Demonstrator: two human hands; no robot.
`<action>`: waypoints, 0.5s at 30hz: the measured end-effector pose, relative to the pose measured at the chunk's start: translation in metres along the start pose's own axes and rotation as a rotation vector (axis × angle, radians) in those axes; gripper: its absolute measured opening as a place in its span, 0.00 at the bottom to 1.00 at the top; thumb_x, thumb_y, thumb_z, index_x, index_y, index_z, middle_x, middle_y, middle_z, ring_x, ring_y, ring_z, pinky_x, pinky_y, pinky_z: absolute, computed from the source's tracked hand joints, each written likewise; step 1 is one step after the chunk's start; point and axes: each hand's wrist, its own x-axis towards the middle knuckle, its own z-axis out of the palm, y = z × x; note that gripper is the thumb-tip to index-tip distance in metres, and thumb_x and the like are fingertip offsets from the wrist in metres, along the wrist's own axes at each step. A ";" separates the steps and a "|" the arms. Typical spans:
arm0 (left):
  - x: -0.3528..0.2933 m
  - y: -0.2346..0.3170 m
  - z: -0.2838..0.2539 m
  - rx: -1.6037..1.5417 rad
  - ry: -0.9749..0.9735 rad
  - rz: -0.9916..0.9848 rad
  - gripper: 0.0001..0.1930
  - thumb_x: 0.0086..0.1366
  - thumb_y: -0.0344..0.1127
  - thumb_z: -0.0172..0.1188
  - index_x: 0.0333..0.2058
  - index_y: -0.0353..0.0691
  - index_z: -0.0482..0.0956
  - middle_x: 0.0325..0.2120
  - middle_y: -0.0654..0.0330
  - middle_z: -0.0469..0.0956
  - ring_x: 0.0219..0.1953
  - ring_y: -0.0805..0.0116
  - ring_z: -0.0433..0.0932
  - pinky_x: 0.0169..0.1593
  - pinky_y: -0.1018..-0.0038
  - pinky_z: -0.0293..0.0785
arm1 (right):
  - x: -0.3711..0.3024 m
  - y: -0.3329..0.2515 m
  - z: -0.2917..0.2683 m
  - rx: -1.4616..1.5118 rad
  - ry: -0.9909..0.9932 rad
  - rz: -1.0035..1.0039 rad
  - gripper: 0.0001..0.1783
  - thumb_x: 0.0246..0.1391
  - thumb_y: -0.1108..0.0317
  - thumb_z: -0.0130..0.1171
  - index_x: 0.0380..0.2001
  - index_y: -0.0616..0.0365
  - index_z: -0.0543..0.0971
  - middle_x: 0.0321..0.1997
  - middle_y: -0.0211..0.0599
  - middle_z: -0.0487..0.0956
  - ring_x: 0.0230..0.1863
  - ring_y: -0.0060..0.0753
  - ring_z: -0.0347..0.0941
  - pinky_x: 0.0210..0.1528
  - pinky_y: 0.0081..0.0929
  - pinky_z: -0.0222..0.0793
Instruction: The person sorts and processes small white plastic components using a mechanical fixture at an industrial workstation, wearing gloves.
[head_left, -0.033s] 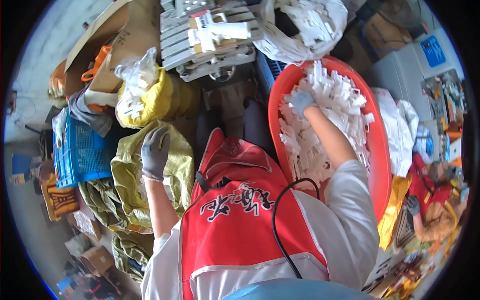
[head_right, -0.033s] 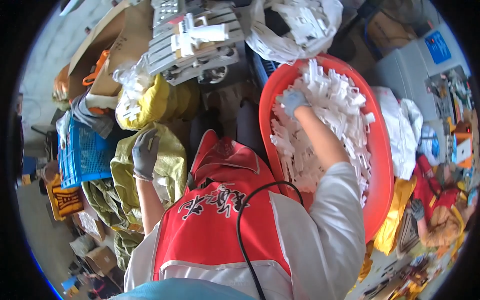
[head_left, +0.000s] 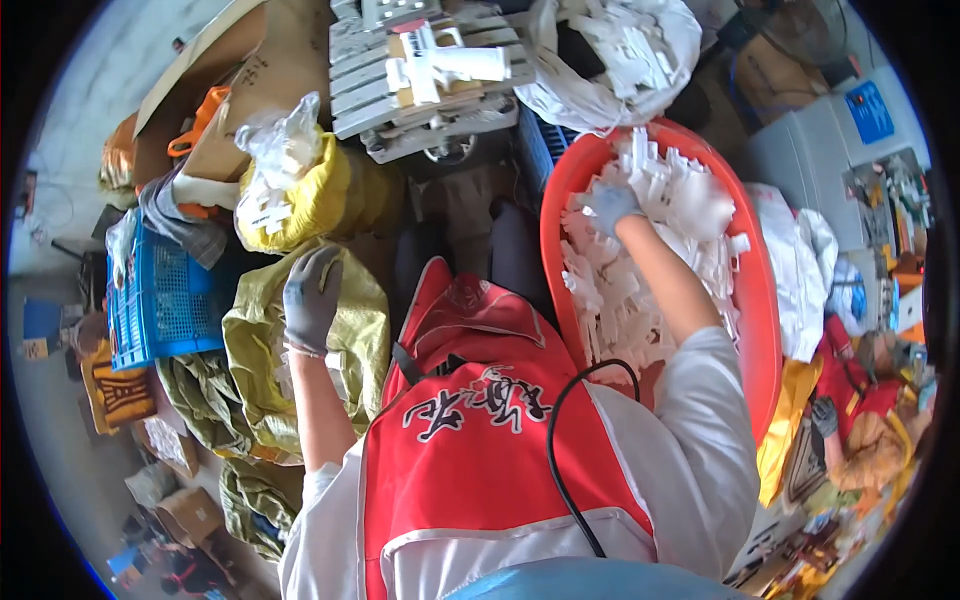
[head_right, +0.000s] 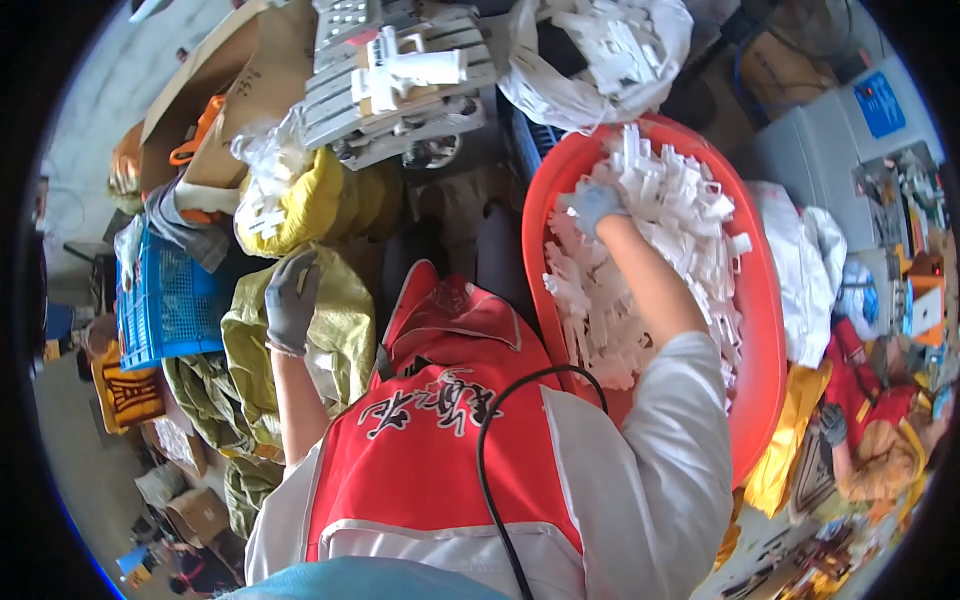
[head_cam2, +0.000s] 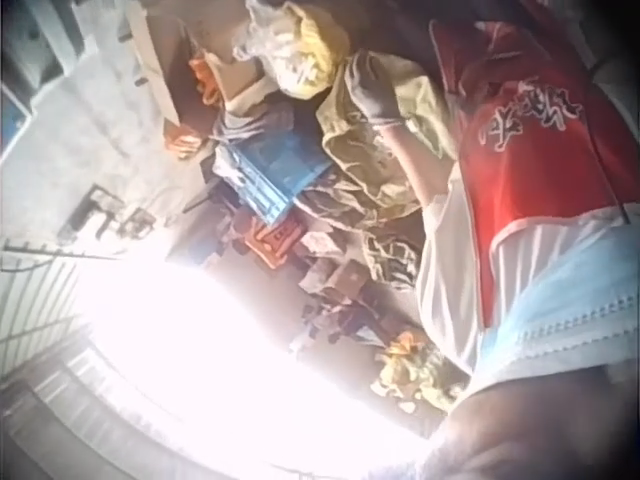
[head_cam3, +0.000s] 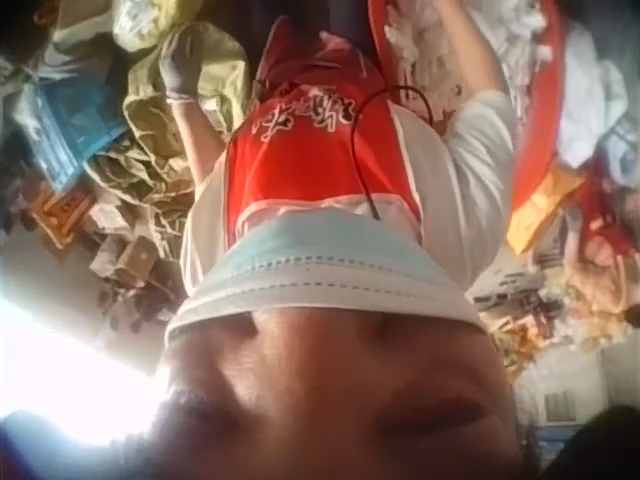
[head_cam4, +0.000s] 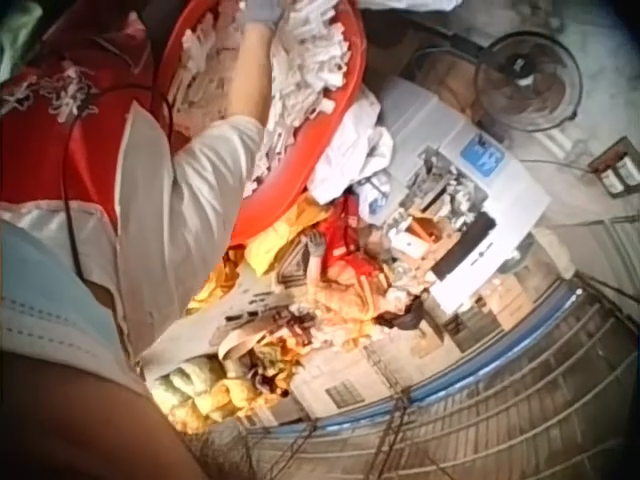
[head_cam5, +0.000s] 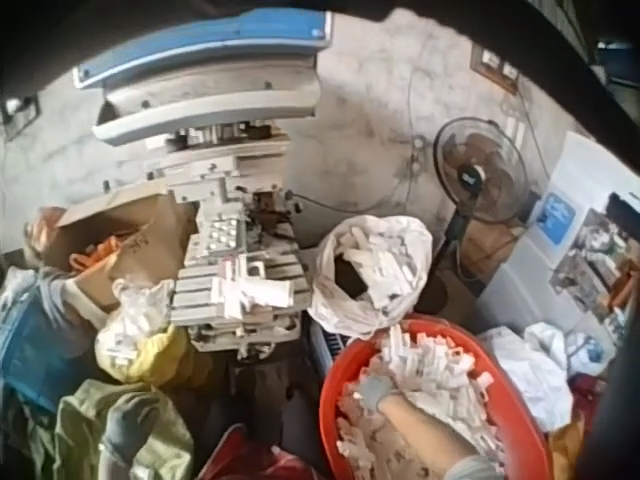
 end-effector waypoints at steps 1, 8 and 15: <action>0.010 0.001 -0.001 -0.020 0.010 0.023 0.10 0.57 0.29 0.57 0.38 0.37 0.77 0.36 0.52 0.78 0.41 0.54 0.76 0.45 0.67 0.71 | -0.002 0.010 0.004 0.085 0.068 0.043 0.21 0.48 0.58 0.52 0.48 0.42 0.73 0.49 0.38 0.72 0.49 0.41 0.72 0.48 0.38 0.68; 0.108 0.039 -0.016 -0.164 0.166 0.254 0.10 0.57 0.30 0.58 0.38 0.38 0.78 0.35 0.53 0.79 0.38 0.55 0.78 0.42 0.69 0.73 | -0.062 0.080 -0.024 0.477 0.063 0.156 0.20 0.48 0.61 0.53 0.46 0.52 0.73 0.51 0.43 0.71 0.50 0.46 0.69 0.51 0.36 0.67; 0.207 0.056 0.008 -0.127 0.042 0.428 0.18 0.56 0.39 0.60 0.45 0.40 0.74 0.40 0.50 0.76 0.43 0.51 0.75 0.47 0.66 0.70 | -0.124 0.114 -0.036 1.289 0.139 0.412 0.21 0.47 0.77 0.55 0.48 0.57 0.69 0.45 0.38 0.70 0.41 0.27 0.71 0.38 0.25 0.73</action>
